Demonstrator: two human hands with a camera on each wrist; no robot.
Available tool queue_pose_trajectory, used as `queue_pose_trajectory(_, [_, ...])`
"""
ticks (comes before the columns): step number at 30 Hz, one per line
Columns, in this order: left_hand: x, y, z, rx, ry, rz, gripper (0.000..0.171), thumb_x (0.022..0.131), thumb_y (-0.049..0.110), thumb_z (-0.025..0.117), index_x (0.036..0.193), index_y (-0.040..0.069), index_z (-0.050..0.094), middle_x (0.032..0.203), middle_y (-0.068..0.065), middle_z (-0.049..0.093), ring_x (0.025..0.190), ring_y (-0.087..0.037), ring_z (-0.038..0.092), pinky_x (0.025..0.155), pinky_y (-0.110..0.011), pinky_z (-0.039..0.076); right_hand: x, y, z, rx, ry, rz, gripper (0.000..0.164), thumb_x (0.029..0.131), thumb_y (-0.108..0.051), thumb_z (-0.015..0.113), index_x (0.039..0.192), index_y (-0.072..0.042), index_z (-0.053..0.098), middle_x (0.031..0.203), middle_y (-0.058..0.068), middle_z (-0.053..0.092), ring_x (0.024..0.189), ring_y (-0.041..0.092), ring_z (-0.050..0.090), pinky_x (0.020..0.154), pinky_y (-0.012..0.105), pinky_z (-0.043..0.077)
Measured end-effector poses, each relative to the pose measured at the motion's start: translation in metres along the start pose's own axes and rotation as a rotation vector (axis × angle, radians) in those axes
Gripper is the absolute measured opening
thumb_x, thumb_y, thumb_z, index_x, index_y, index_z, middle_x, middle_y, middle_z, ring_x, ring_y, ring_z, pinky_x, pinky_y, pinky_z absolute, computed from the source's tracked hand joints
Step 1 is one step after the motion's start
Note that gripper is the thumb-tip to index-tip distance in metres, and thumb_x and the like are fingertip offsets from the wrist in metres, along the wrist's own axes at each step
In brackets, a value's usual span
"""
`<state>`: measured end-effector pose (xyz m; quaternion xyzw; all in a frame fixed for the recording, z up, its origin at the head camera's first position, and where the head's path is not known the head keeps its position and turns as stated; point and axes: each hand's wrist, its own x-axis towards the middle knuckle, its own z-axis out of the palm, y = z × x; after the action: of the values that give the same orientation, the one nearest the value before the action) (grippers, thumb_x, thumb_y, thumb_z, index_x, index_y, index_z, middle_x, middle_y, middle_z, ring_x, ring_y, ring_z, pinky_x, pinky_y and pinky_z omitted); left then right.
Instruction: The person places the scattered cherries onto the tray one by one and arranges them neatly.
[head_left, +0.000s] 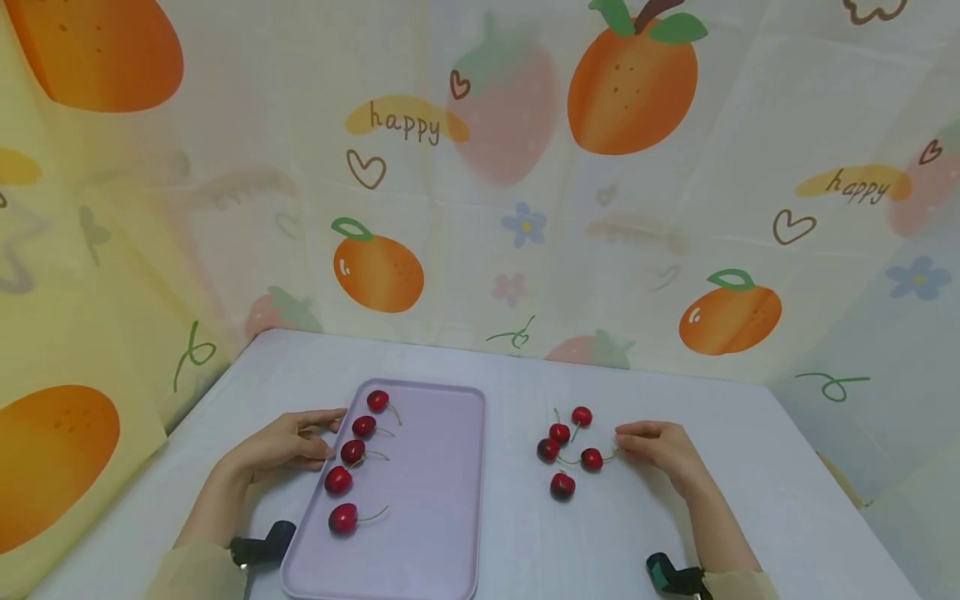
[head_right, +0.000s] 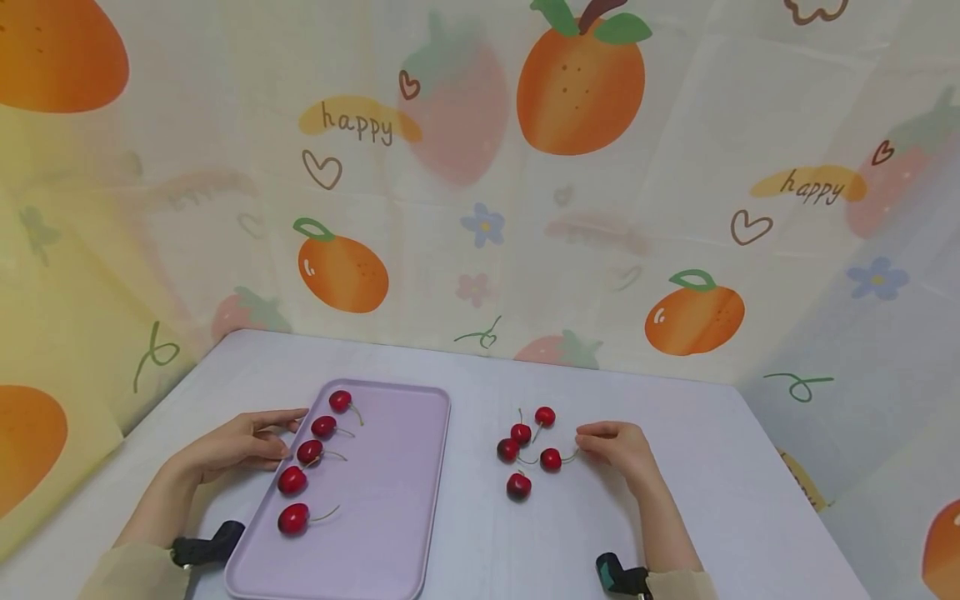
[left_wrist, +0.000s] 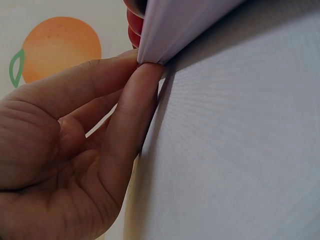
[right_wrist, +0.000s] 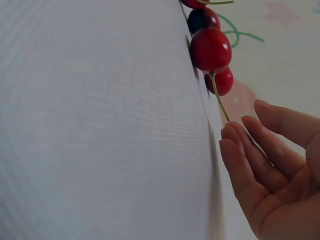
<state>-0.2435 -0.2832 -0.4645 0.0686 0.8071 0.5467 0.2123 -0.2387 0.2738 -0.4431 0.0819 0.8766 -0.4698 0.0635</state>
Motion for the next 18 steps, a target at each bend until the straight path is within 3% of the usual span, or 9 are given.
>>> queue_pose_trajectory(18, [-0.0011,0.0011,0.0004,-0.015,-0.014,0.019,0.069,0.084,0.013,0.064,0.144,0.007,0.032,0.130,-0.022,0.042,0.086,-0.015,0.061,0.076,-0.027,0.058,0.0040,0.0093,0.0024,-0.002,-0.049,-0.004,0.036,0.082,-0.031,0.069,0.107,-0.005,0.069,0.107,0.008,0.070,0.088,0.009,0.066,0.085,0.027,0.056])
